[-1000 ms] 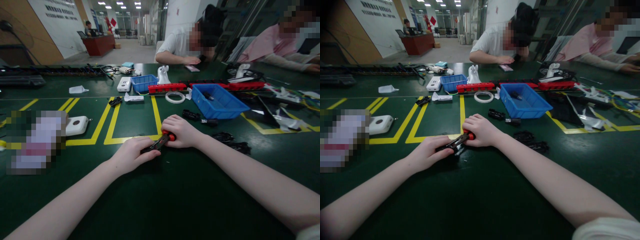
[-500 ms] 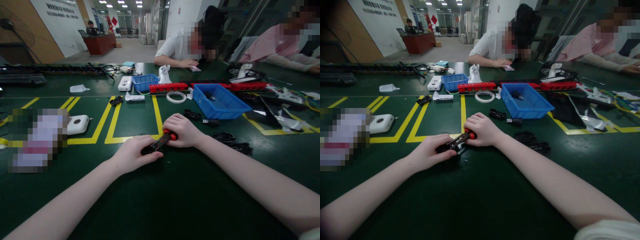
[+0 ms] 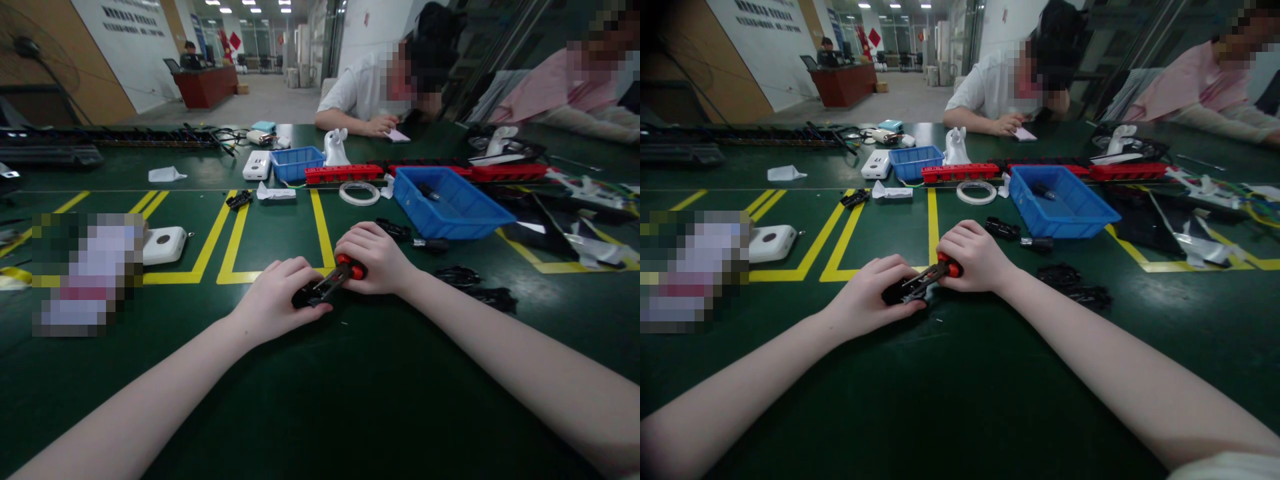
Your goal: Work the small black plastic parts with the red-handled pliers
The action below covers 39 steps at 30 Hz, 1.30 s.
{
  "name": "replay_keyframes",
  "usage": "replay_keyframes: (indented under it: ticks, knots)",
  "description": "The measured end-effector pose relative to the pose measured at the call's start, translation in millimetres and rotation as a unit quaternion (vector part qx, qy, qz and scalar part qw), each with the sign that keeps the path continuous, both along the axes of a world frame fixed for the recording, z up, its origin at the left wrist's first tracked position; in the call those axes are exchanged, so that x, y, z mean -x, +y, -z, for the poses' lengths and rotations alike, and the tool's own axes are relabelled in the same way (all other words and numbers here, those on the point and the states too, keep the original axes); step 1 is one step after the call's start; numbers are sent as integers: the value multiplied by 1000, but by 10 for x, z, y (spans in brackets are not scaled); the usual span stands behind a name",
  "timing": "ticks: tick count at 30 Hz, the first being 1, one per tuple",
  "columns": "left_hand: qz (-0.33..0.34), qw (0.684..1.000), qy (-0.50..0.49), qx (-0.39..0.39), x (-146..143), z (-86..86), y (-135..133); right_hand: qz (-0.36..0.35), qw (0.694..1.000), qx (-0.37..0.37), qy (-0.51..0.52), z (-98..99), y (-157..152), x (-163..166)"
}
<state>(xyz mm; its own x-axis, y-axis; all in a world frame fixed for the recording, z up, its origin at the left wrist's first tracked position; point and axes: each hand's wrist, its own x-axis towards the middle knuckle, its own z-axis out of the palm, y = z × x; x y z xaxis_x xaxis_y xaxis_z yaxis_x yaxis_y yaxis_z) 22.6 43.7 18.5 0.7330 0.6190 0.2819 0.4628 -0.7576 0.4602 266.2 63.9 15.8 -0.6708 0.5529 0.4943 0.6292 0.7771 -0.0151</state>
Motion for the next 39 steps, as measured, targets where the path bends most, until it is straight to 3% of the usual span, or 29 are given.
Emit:
replay_keyframes:
  ticks: [9, 14, 29, 39]
  knots:
    - [13, 999, 37, -22, -16, -19, -4, 6, 999, -30, -28, 2, -20, 26]
    - [-15, 999, 32, -18, -14, -25, -19, 9, 998, -31, -45, -4, -17, 35]
    - [-14, 999, 40, -14, -17, -9, -1, 7, 995, 68, -69, -21, 7, 63]
    - [-32, 999, 31, 10, -19, 9, 17, 64, 991, 101, -55, -4, 11, 71]
